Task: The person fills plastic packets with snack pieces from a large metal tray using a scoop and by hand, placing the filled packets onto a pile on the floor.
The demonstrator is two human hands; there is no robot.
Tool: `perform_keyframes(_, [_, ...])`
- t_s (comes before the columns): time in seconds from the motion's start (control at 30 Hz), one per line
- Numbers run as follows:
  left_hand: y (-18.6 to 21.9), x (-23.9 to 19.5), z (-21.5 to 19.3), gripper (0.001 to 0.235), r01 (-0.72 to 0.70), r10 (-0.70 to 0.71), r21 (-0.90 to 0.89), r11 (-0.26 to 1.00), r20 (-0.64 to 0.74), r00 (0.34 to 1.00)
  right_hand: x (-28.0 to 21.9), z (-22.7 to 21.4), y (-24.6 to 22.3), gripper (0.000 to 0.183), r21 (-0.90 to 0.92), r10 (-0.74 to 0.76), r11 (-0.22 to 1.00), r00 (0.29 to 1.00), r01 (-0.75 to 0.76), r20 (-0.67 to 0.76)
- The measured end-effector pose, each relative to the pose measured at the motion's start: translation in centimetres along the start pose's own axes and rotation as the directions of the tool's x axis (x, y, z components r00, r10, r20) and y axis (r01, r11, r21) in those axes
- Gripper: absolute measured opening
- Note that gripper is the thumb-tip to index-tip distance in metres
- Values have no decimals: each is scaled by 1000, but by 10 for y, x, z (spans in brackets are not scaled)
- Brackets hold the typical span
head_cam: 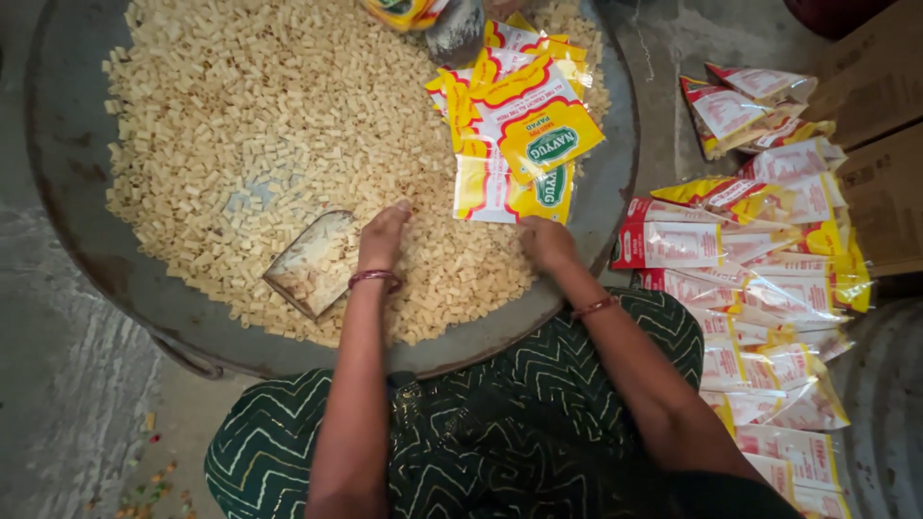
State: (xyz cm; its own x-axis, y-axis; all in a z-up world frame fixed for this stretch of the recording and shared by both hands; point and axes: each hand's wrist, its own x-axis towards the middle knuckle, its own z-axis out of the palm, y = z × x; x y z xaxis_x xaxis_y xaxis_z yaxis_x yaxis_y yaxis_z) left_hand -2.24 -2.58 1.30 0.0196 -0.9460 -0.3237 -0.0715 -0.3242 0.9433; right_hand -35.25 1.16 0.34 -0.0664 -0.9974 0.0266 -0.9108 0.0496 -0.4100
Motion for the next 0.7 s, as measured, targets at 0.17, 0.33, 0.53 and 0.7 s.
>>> perform_keyframes(0.17, [-13, 11, -1, 40, 290, -174, -586, 757, 247, 953, -4, 6, -65, 13, 691, -279, 690, 960, 215, -21])
perform_keyframes(0.33, [19, -18, 7, 31, 366, -117, -801, 474, 355, 928, -39, -23, -172, 19, 655, -174, 752, 981, 80, 80])
perform_keyframes(0.53, [15, -32, 5, 31, 305, 51, -848, 433, 361, 931, -47, -45, -223, 24, 380, -316, 859, 939, 343, -132])
perform_keyframes(0.7, [8, -34, 5, 28, 306, 21, -859, 411, 345, 938, -48, -29, -211, 12, 556, -223, 808, 975, 194, -16])
